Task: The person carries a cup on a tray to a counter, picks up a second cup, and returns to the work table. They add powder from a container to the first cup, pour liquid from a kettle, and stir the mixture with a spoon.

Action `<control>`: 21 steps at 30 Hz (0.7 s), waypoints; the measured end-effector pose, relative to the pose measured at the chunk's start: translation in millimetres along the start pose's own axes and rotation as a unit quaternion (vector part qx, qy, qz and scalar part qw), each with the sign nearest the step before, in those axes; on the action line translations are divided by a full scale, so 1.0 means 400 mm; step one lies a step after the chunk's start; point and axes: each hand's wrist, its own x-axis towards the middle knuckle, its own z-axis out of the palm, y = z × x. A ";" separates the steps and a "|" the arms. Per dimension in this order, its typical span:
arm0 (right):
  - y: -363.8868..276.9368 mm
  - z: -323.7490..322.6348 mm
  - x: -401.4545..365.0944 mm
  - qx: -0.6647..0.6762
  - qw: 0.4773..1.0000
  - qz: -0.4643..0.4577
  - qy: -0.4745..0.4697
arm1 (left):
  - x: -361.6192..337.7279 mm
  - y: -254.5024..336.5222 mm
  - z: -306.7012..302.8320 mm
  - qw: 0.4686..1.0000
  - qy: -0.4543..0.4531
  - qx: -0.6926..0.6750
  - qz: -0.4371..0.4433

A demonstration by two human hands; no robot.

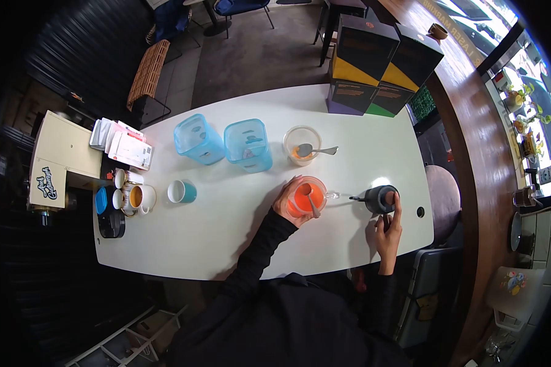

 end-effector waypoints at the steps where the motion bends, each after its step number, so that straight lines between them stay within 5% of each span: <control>1: -0.001 -0.002 0.001 0.001 1.000 -0.002 -0.001 | 0.001 0.002 -0.001 1.000 0.001 -0.001 -0.005; 10: -0.002 0.006 0.005 0.016 1.000 0.021 -0.010 | 0.010 -0.013 0.013 0.998 -0.017 -0.030 -0.061; 12: 0.023 0.016 0.009 -0.037 0.996 -0.074 0.045 | 0.013 -0.012 0.017 0.998 -0.012 -0.026 -0.062; 17: 0.033 0.017 0.017 -0.044 0.993 -0.103 0.041 | 0.021 -0.035 0.045 0.996 -0.006 -0.049 -0.073; 21: 0.020 0.019 0.017 0.004 0.998 -0.058 0.028 | 0.013 -0.043 0.067 0.995 0.054 -0.081 -0.026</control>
